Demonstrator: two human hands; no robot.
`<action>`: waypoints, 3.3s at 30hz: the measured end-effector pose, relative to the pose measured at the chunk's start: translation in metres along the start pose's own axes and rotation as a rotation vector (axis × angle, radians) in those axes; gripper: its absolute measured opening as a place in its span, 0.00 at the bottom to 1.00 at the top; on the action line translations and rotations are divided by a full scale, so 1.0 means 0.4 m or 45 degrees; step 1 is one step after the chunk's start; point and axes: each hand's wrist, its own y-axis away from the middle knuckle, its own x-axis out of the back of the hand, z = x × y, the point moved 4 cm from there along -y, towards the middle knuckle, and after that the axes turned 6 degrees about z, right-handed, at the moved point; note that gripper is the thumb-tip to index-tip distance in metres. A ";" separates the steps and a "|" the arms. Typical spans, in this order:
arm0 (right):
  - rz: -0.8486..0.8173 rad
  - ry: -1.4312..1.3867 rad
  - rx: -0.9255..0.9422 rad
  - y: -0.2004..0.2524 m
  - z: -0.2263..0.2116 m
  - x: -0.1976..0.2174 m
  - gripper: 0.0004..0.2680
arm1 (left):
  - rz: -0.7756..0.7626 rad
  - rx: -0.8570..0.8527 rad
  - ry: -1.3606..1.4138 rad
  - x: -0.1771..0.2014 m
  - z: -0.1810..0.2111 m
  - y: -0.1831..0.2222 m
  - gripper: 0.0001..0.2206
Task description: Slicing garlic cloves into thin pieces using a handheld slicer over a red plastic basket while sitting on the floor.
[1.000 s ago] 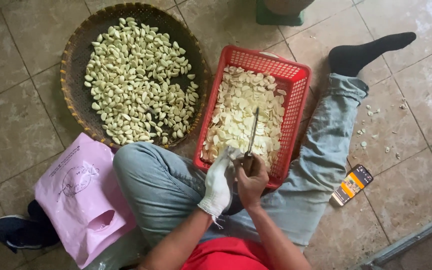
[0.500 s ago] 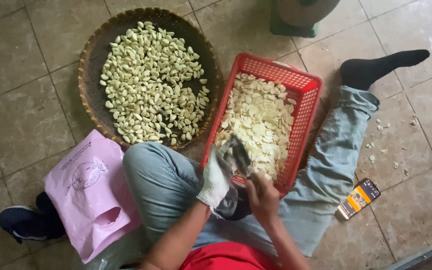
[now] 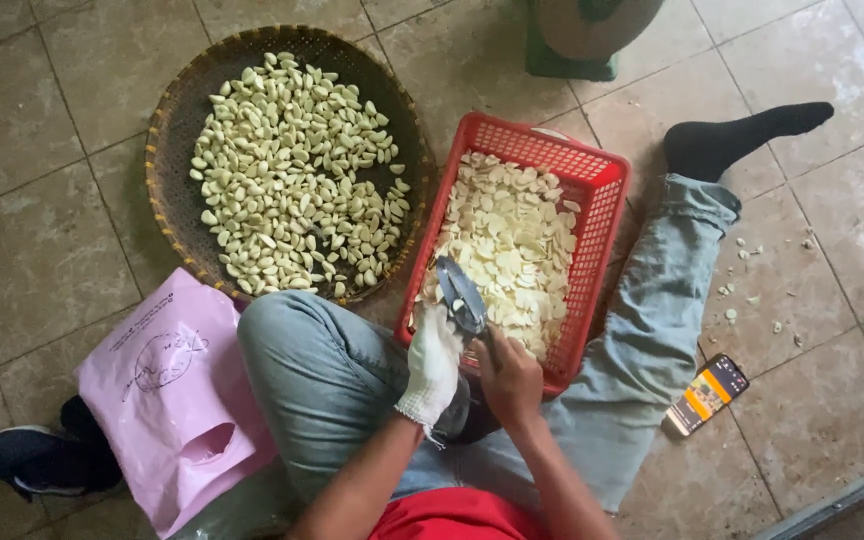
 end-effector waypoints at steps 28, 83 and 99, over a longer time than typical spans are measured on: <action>-0.083 -0.038 -0.004 -0.025 0.036 0.022 0.13 | -0.344 0.092 0.045 -0.079 0.028 0.031 0.20; -0.034 0.094 0.150 -0.098 0.024 0.049 0.14 | -0.166 -0.150 -0.824 -0.020 0.059 -0.107 0.24; 0.339 0.158 0.294 -0.122 0.081 0.071 0.14 | -0.653 -0.511 -1.907 -0.085 0.109 -0.077 0.33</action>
